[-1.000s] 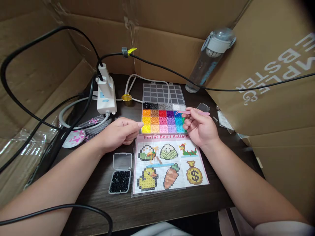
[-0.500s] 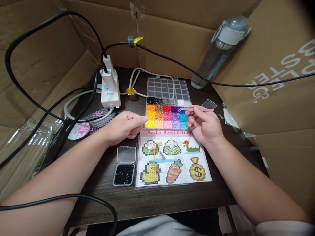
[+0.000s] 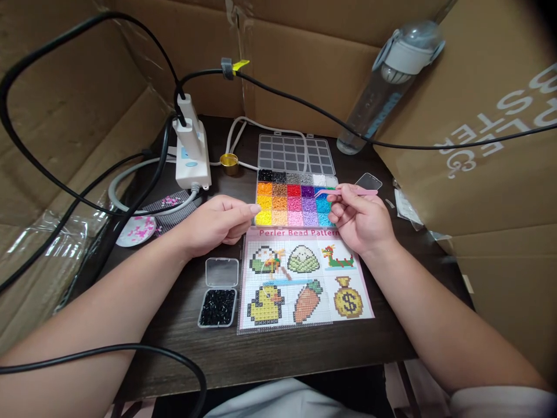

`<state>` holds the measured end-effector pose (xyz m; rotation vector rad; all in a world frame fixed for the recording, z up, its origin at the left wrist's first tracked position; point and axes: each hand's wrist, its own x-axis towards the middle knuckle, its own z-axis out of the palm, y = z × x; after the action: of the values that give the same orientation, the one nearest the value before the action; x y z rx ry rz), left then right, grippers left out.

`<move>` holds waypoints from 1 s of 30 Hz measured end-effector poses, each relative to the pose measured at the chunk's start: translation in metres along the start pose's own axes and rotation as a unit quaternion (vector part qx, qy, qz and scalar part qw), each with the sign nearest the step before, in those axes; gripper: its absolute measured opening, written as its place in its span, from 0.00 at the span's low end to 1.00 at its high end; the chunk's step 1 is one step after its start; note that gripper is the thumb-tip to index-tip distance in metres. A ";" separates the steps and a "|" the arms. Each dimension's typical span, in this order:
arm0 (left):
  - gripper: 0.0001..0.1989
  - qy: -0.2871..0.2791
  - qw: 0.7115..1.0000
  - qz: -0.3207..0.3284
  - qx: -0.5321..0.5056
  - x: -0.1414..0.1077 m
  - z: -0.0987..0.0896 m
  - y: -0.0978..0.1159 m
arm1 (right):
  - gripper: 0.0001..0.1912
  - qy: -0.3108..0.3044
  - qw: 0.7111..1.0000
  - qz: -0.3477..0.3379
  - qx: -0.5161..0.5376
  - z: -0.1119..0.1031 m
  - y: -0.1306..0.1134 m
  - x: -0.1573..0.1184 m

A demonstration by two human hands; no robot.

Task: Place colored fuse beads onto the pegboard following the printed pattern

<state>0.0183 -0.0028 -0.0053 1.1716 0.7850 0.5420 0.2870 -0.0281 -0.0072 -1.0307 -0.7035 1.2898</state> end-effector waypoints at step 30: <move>0.27 0.007 1.000 -0.003 0.002 0.000 0.003 0.004 | 0.06 -0.015 1.000 0.001 -0.010 -0.002 0.001 -0.001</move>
<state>0.0209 -0.0030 -0.0008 1.1699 0.8026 0.5437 0.2880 -0.0292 -0.0083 -1.0293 -0.7391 1.3040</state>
